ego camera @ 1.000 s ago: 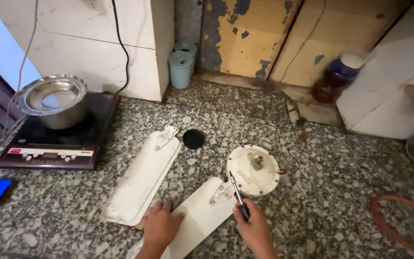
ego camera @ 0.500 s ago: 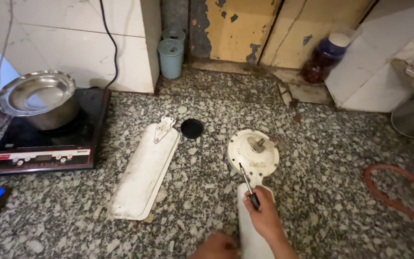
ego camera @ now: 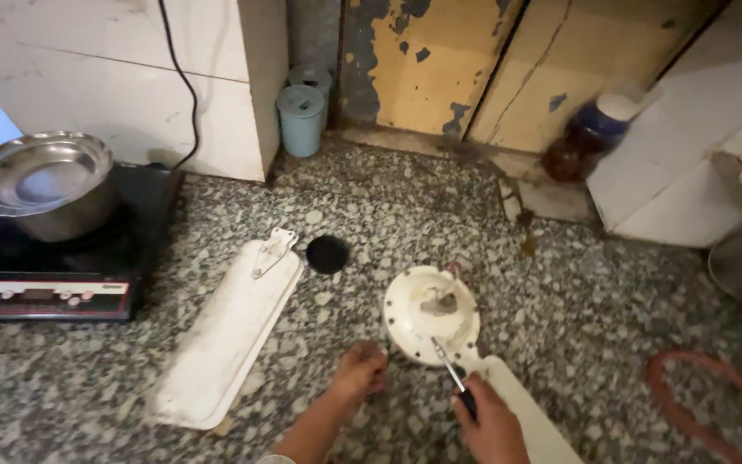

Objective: The person assembles a white electric fan on a speckled floor, using a screwdriver to tighten screws on the fan hub and attaching fan blades one by one. The person handles the fan hub, blades, and screws, and uses a screwdriver throughout the process.

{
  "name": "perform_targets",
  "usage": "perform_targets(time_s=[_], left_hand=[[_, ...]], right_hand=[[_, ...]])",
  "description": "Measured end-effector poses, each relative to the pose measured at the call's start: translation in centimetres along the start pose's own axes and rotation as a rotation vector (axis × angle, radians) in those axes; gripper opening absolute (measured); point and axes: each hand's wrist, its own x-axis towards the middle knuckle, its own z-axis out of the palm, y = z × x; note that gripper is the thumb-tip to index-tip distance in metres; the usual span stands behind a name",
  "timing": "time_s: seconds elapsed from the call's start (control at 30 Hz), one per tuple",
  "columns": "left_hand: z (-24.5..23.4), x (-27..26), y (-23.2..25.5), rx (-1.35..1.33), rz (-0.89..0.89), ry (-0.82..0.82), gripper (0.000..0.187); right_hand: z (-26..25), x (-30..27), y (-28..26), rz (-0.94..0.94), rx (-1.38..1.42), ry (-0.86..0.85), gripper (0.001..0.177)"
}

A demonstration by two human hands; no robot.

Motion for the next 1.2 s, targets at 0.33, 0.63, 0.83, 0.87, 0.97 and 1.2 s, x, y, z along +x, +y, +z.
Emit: perform_targets(time_s=[0.33,0.63,0.83,0.87,0.97,1.2], left_hand=[[4.7,1.9,3.3,-0.052,-0.016,0.058,0.06],[3.9,2.4,4.5,-0.097,0.106,-0.1,0.058],[3.1,3.2,5.1,-0.058,0.046,-0.136,0.058],[3.0,3.2,5.1,-0.062,0.062,-0.152,0.057],[2.8,3.3,5.3,-0.075,0.094,-0.181,0.055],[2.9,3.3,5.7,-0.097,0.07,-0.186,0.058]], right_hand=[[-8.0,9.5,-5.9,0.093,-0.123,-0.629,0.032],[-8.3,14.0,-12.2,-0.172,-0.216,-0.474,0.042],[-6.7,15.1,-15.0,-0.037,-0.49,-0.523,0.037],[-6.7,15.3,-15.5,-0.048,-0.469,-0.513,0.038],[-6.5,15.6,-16.8,-0.042,-0.478,-0.504,0.036],[-6.2,15.3,-19.2,-0.028,-0.55,-0.52,0.037]])
